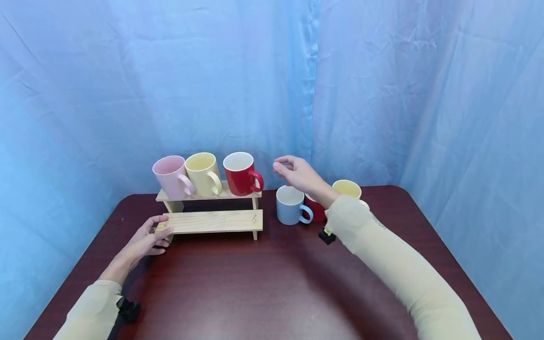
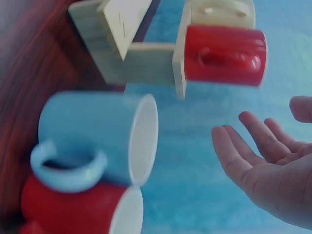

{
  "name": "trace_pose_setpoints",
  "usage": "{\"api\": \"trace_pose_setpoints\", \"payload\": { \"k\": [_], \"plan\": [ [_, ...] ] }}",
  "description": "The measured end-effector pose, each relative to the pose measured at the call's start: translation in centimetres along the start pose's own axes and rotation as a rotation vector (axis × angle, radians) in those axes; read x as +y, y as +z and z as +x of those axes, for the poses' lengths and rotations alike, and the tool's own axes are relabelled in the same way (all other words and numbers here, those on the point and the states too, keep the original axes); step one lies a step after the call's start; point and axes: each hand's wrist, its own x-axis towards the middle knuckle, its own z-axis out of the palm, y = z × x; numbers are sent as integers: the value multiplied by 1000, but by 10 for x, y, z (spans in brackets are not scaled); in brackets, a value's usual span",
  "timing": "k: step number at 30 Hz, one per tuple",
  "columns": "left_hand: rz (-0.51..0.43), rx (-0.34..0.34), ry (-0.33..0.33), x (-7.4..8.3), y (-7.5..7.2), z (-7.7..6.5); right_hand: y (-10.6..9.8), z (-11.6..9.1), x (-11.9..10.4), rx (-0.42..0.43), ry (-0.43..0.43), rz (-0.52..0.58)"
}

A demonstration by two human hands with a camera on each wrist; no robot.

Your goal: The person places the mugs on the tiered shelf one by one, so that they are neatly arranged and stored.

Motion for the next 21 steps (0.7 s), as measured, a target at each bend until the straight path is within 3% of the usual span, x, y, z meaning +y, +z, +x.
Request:
{"api": "trace_pose_setpoints", "payload": {
  "k": [10, 21],
  "plan": [
    [5, -1, 0, 1, 0, -1, -58, -34, 17, 164, -69, -148],
    [17, 4, -4, 3, 1, -3, -103, -79, 69, 254, 18, -222]
  ]
}}
